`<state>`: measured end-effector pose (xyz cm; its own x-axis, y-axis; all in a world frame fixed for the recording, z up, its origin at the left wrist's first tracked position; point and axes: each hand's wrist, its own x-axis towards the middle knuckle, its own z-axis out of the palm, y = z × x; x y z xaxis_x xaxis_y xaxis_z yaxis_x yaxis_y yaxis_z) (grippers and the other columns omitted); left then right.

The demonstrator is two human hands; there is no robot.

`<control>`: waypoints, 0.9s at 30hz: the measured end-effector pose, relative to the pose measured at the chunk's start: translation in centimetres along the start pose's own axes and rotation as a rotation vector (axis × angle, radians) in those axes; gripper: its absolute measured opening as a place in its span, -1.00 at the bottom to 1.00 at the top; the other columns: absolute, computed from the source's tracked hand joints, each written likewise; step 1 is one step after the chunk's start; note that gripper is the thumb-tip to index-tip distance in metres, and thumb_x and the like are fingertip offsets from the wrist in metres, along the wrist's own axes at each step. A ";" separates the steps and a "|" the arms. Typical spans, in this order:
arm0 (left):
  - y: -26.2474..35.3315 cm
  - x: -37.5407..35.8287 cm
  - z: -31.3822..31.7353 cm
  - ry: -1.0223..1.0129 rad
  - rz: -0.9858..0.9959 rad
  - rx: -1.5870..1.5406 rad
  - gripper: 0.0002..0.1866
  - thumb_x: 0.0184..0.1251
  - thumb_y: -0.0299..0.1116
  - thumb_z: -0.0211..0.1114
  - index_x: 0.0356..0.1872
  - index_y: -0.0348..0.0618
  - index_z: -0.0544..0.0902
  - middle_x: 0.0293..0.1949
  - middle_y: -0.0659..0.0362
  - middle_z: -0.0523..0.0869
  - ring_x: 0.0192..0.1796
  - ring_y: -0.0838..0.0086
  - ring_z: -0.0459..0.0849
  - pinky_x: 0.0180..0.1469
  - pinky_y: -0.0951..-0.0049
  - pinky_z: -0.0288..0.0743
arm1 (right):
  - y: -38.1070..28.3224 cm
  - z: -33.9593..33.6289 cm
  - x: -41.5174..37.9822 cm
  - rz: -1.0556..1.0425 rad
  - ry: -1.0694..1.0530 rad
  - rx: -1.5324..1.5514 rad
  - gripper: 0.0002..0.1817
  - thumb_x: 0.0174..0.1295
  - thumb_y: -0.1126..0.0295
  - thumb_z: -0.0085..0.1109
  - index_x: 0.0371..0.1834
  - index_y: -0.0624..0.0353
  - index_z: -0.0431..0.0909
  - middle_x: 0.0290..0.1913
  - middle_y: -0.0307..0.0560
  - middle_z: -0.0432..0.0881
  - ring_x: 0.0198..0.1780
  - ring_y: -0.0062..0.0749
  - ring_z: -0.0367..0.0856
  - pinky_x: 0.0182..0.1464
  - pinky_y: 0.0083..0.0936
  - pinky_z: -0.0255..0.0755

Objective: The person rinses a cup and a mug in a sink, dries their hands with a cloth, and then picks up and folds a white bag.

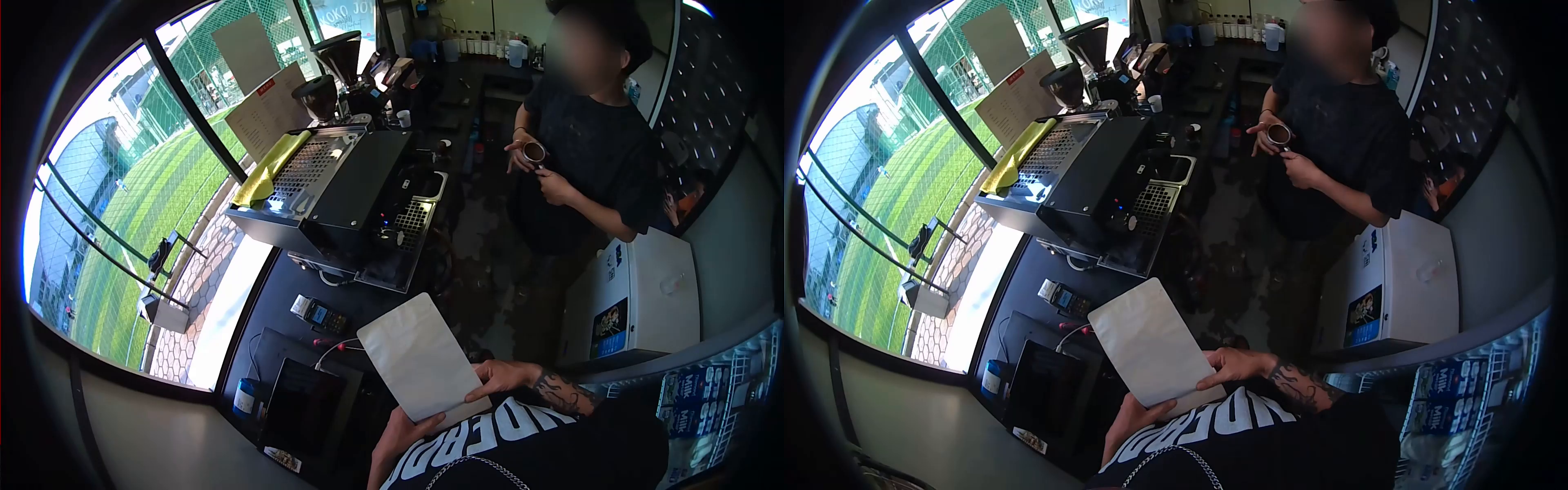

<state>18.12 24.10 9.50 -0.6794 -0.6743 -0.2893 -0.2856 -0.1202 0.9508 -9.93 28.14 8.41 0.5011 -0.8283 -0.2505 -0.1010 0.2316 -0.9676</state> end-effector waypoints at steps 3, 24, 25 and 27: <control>0.3 0.2 1.8 0.046 0.108 -0.064 -0.44 0.24 -0.29 0.51 0.16 -0.43 0.56 -0.02 -0.07 0.74 0.05 0.30 0.70 0.13 0.32 0.57 | 1.3 0.2 -1.3 -0.130 0.015 -0.106 -0.56 0.30 0.25 0.39 0.18 0.23 0.64 0.37 -0.05 0.45 0.36 -0.40 0.38 0.38 -0.47 0.25; 1.9 -7.4 17.9 0.845 -0.048 -0.504 -0.66 0.42 -0.45 0.33 0.13 -0.38 0.58 -0.04 0.09 0.75 -0.04 0.54 0.70 0.04 0.49 0.58 | -0.5 -0.5 -5.9 0.082 -0.231 0.150 -0.57 0.36 0.31 0.31 0.20 0.34 0.55 0.06 -0.13 0.69 0.07 -0.57 0.57 0.17 -0.56 0.44; 1.7 -7.8 18.6 0.855 -0.059 -0.513 -0.67 0.42 -0.46 0.33 0.13 -0.38 0.57 -0.03 0.10 0.75 -0.04 0.54 0.69 0.05 0.49 0.57 | -0.5 -0.5 -6.2 0.088 -0.261 0.151 -0.57 0.36 0.31 0.31 0.20 0.34 0.55 0.06 -0.13 0.69 0.07 -0.57 0.57 0.17 -0.56 0.44; 2.1 -8.3 19.8 0.879 -0.015 -0.544 -0.63 0.39 -0.45 0.35 0.15 -0.38 0.56 0.00 0.09 0.73 0.01 0.51 0.68 0.09 0.46 0.56 | -0.3 -1.0 -6.9 0.072 -0.347 0.079 -0.60 0.37 0.31 0.30 0.17 0.33 0.57 0.02 -0.16 0.70 0.04 -0.58 0.58 0.15 -0.57 0.45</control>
<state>9.78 43.92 11.68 0.1179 -0.9379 -0.3263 0.2026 -0.2990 0.9325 -14.22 33.30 10.38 0.7587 -0.5889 -0.2785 -0.0863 0.3329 -0.9390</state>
